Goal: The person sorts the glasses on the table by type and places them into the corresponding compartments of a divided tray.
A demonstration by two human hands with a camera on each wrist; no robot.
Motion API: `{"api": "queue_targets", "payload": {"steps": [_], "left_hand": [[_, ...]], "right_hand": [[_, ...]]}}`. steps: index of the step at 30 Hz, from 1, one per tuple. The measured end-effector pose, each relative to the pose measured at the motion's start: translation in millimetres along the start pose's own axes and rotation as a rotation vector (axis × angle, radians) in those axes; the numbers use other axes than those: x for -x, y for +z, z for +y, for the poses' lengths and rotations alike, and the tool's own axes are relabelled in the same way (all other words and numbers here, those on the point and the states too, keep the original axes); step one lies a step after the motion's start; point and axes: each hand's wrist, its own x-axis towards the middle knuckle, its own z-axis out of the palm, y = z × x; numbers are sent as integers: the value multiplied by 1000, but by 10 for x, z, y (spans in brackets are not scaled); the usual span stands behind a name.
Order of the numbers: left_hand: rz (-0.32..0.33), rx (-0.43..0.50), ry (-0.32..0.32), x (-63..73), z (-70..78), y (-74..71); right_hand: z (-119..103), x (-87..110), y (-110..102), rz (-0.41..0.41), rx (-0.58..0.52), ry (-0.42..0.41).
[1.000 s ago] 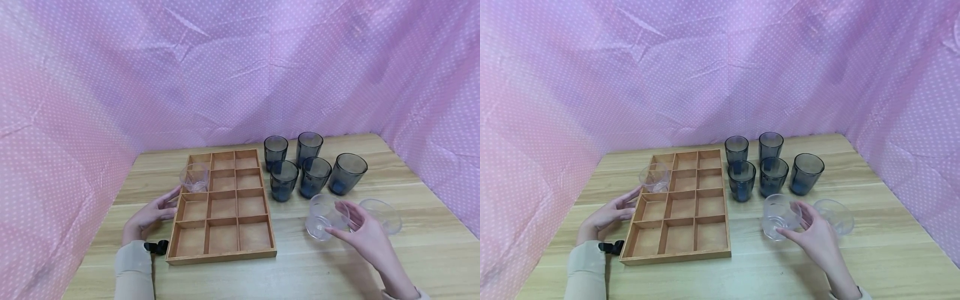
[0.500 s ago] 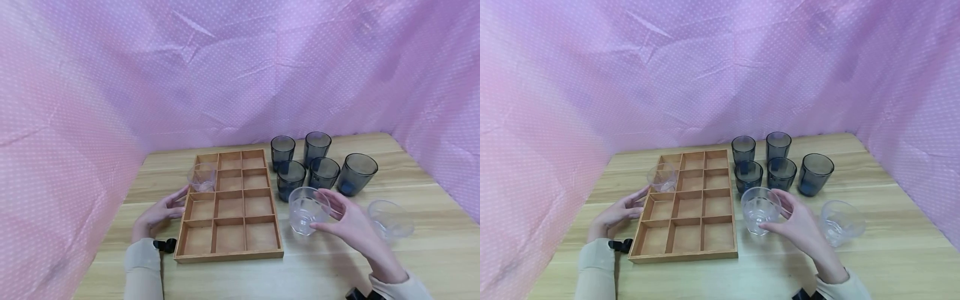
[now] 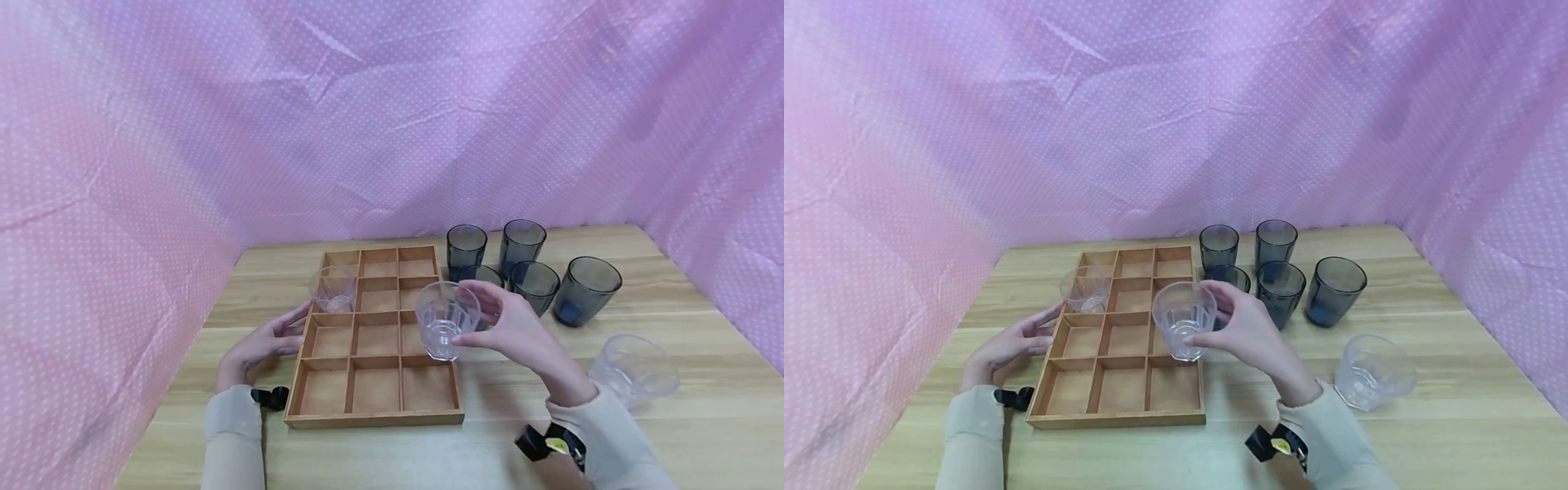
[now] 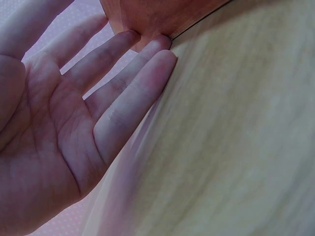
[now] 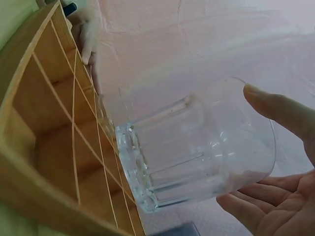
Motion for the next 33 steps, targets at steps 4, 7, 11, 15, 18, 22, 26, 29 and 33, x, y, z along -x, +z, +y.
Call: {"api": "queue_targets", "payload": {"steps": [4, 7, 11, 15, 18, 22, 26, 29, 33], "left_hand": [[-8, 12, 10, -3, -4, -4], [-6, 11, -2, 12, 14, -6], [3, 14, -19, 26, 46, 6], [19, 12, -34, 33, 58, 17], [25, 1, -34, 47, 56, 19], [24, -29, -24, 53, 52, 29], [20, -60, -16, 65, 44, 21], [19, -44, -15, 62, 40, 14], [20, -14, -18, 53, 40, 16]], "right_hand": [[-56, -188, 90, -49, -40, -15], [-75, -330, 176, -67, -54, -29], [-71, -494, 274, -76, -48, -31], [-65, -632, 345, -82, -50, -7], [-55, -736, 403, -83, -41, 3], [-12, -856, 469, -82, -47, 11], [15, -971, 535, -59, -39, 8], [10, -1052, 582, -35, -19, 16], [10, -1145, 644, -18, -6, 31]]}}
